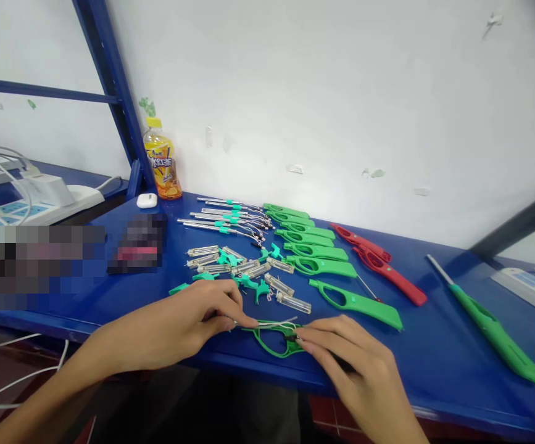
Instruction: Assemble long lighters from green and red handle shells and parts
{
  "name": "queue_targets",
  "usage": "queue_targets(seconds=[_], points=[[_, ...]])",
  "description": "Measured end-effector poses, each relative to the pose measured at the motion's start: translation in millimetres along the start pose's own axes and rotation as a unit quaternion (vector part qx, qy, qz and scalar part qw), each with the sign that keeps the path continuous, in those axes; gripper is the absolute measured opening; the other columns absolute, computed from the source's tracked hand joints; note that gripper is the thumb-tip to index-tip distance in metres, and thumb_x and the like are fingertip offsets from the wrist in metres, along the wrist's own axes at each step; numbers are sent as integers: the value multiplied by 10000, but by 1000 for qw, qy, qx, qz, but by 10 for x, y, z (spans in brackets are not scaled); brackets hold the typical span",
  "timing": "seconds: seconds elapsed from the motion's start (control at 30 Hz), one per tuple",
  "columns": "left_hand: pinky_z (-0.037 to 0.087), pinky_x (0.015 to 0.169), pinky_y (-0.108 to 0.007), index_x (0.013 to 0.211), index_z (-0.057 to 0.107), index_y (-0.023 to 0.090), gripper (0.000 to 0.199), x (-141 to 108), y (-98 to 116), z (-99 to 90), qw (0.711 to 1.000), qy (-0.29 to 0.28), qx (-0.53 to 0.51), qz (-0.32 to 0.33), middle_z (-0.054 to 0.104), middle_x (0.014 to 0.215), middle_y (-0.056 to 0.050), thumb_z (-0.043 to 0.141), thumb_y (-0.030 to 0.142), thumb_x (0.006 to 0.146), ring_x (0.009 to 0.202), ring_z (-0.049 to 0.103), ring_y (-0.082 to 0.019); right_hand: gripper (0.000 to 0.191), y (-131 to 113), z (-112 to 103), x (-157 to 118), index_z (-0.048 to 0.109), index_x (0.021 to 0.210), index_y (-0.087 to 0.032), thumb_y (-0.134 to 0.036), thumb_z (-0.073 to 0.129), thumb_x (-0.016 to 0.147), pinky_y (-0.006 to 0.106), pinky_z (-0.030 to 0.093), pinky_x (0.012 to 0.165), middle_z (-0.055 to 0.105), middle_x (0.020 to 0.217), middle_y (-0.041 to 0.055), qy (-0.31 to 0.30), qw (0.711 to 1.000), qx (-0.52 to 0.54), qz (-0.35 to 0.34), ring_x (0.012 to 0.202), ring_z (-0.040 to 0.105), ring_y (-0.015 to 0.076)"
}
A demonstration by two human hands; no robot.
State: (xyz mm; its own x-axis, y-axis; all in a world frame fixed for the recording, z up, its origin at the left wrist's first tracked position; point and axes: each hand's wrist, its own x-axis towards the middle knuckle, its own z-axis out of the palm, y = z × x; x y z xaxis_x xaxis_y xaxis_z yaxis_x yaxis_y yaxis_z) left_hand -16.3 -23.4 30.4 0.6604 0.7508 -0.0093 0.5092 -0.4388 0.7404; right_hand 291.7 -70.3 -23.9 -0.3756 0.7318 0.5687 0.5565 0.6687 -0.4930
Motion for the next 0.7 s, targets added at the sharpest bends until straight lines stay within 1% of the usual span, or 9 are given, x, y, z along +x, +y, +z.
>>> queue_targets(seconds=[0.1,0.23,0.33,0.43,0.5,0.6,0.67,0.7], points=[[484,892,-228,1227,806,389,331,-6,1,4,1000,-8,12,-1,684,1147,22,552,211,1113,1019,663,-139,252,-9,-1,1,783,1178,-337,-134,694,1059,298,563,832,789,1076,-34,2,1000,10,1,922,716,169],[468,938,-218,1282,771,430,395,-36,14,11,999,-8,49,-3,668,1229,37,506,180,1131,1075,652,-128,201,-31,-8,22,786,1147,-333,-169,730,1046,291,571,806,796,1030,-39,0,999,32,8,890,709,171],[465,967,-227,1297,762,443,422,-64,50,26,998,-6,69,3,673,1212,33,495,162,1131,1086,654,-136,158,-40,-11,36,778,1124,-321,-191,742,1041,308,576,826,794,1025,-25,2,999,29,18,915,713,191],[488,928,-231,1317,752,433,415,-87,60,59,996,5,89,9,690,1175,23,487,171,1134,1046,668,-144,101,-42,-3,37,761,1065,-305,-211,762,1026,333,573,870,782,1039,-6,7,999,16,46,971,713,217],[491,949,-232,1333,732,440,409,-99,27,89,994,18,102,17,694,1195,27,494,175,1132,1077,669,-149,77,-39,8,31,752,1040,-303,-227,761,1029,339,567,892,775,1055,-2,11,998,10,56,995,711,222],[474,1031,-239,1324,712,437,367,-102,-63,110,992,31,120,34,700,1246,41,523,191,1127,1176,653,-155,61,-31,24,17,753,1024,-304,-262,724,1057,345,565,887,767,1075,9,9,998,7,57,1009,713,229],[475,1048,-252,1325,709,427,334,-82,-121,86,988,49,141,38,706,1265,40,547,218,1122,1198,651,-165,74,-25,30,12,752,1017,-304,-282,706,1070,351,563,888,764,1078,12,6,998,6,58,1008,714,230],[483,1042,-262,1318,717,416,313,-64,-146,62,985,66,153,38,712,1262,33,552,236,1121,1192,656,-174,77,-22,31,11,751,1014,-305,-290,703,1072,352,560,894,763,1080,9,4,998,6,58,1007,715,228]])
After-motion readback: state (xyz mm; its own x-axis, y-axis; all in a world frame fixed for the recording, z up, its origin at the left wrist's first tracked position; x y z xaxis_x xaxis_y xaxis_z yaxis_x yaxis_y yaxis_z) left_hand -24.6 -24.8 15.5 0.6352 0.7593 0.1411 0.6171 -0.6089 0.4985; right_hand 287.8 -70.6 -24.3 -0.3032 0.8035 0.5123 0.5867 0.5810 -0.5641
